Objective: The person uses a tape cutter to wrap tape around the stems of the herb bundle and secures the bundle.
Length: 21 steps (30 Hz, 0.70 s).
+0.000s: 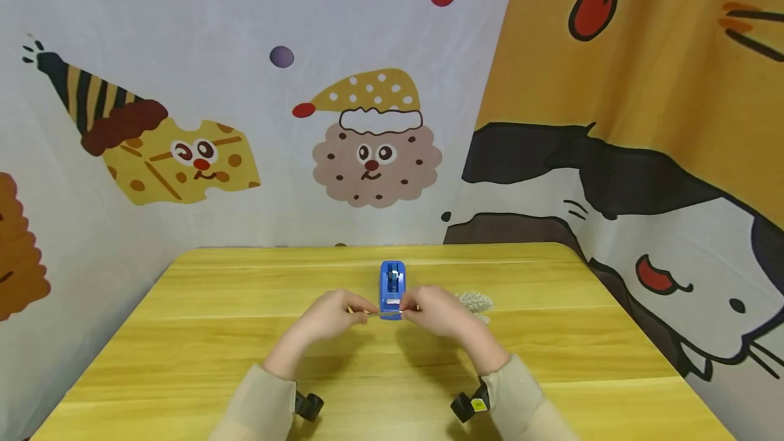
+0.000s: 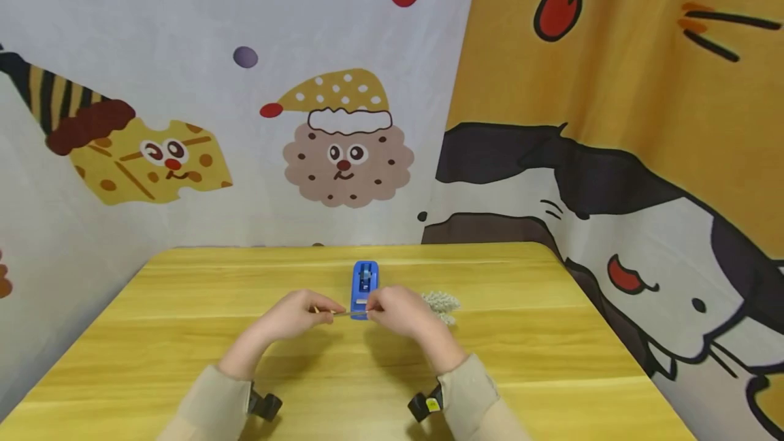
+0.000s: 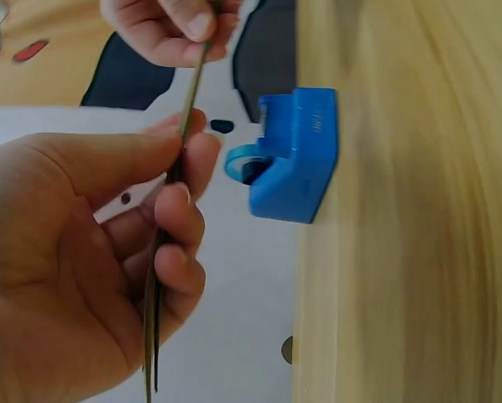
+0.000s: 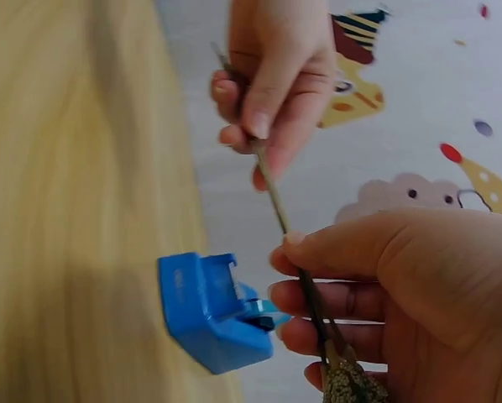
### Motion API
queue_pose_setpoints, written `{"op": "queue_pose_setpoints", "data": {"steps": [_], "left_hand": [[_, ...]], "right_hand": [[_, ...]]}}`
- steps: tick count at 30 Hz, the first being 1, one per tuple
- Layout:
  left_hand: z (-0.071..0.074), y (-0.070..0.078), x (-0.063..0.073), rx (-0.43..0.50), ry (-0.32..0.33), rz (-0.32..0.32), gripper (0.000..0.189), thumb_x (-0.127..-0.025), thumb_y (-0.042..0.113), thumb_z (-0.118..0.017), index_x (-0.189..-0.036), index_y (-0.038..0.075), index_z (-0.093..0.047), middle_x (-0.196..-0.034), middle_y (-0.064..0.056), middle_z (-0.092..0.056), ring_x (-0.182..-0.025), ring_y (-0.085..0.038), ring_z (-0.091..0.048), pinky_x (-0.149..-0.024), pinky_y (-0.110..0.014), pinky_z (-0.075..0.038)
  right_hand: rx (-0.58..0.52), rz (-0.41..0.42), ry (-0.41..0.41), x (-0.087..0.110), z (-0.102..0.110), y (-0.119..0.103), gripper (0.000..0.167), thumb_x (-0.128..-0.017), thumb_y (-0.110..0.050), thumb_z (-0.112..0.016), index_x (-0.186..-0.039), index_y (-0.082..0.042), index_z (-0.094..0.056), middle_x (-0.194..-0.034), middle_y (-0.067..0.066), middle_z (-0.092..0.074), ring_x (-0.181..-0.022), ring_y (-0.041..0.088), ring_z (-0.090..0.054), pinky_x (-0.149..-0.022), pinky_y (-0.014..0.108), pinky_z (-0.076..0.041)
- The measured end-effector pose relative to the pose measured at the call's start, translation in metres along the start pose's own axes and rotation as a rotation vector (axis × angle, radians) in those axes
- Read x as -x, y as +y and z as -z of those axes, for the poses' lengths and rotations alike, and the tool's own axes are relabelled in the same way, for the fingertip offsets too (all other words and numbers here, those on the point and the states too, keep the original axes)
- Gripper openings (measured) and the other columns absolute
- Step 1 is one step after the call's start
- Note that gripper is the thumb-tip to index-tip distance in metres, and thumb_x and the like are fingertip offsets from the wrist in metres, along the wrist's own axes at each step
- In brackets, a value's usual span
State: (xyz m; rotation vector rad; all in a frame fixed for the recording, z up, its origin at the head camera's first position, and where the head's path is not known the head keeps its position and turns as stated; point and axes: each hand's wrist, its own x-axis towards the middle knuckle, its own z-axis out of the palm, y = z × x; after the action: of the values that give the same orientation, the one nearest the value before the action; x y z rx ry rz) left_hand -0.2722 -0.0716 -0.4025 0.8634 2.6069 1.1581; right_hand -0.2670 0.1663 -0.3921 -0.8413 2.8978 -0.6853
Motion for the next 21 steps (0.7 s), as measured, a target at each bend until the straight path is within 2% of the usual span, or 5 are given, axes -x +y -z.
{"op": "queue_pose_setpoints", "data": {"steps": [5,8,14,17,21], "left_hand": [[-0.003,-0.004,-0.002,-0.099,-0.069,-0.085,0.026,-0.091,0.003,-0.063,-0.113,0.011,-0.073,-0.109,-0.003,-0.071,-0.072,-0.008,-0.055,-0.058,-0.026,-0.044],[-0.004,-0.005,-0.003,-0.159,-0.099,-0.130,0.028,-0.091,0.001,-0.063,-0.115,0.013,-0.073,-0.109,-0.002,-0.071,-0.074,-0.007,-0.057,-0.061,-0.024,-0.045],[-0.010,-0.002,0.000,-0.291,-0.127,-0.214,0.034,-0.090,-0.001,-0.063,-0.121,0.013,-0.070,-0.114,-0.003,-0.069,-0.094,-0.013,-0.064,-0.078,-0.028,-0.052],[-0.015,-0.002,0.001,-0.357,-0.134,-0.246,0.038,-0.089,-0.002,-0.063,-0.124,0.014,-0.068,-0.115,-0.003,-0.069,-0.100,-0.015,-0.064,-0.083,-0.029,-0.052],[-0.020,-0.004,0.000,-0.392,-0.139,-0.257,0.041,-0.088,-0.003,-0.063,-0.125,0.014,-0.067,-0.115,-0.003,-0.069,-0.101,-0.016,-0.064,-0.084,-0.030,-0.052]], "right_hand": [[0.092,0.025,0.043,0.007,-0.007,0.004,0.006,-0.091,-0.015,-0.067,-0.088,-0.010,-0.071,-0.080,-0.006,-0.065,-0.070,0.007,-0.057,-0.065,0.027,-0.050],[0.136,0.047,0.070,0.012,-0.011,0.007,0.006,-0.090,-0.016,-0.068,-0.089,-0.011,-0.072,-0.081,-0.006,-0.065,-0.071,0.007,-0.057,-0.064,0.026,-0.050],[0.221,0.108,0.121,0.020,-0.018,0.012,0.007,-0.089,-0.014,-0.070,-0.093,-0.012,-0.073,-0.085,-0.005,-0.067,-0.076,0.009,-0.062,-0.066,0.024,-0.052],[0.265,0.134,0.140,0.024,-0.022,0.015,0.007,-0.088,-0.014,-0.070,-0.094,-0.013,-0.074,-0.087,-0.005,-0.068,-0.078,0.010,-0.063,-0.068,0.024,-0.053],[0.286,0.153,0.142,0.027,-0.026,0.019,0.006,-0.088,-0.014,-0.070,-0.092,-0.014,-0.074,-0.087,-0.005,-0.068,-0.079,0.010,-0.064,-0.067,0.025,-0.053]]}}
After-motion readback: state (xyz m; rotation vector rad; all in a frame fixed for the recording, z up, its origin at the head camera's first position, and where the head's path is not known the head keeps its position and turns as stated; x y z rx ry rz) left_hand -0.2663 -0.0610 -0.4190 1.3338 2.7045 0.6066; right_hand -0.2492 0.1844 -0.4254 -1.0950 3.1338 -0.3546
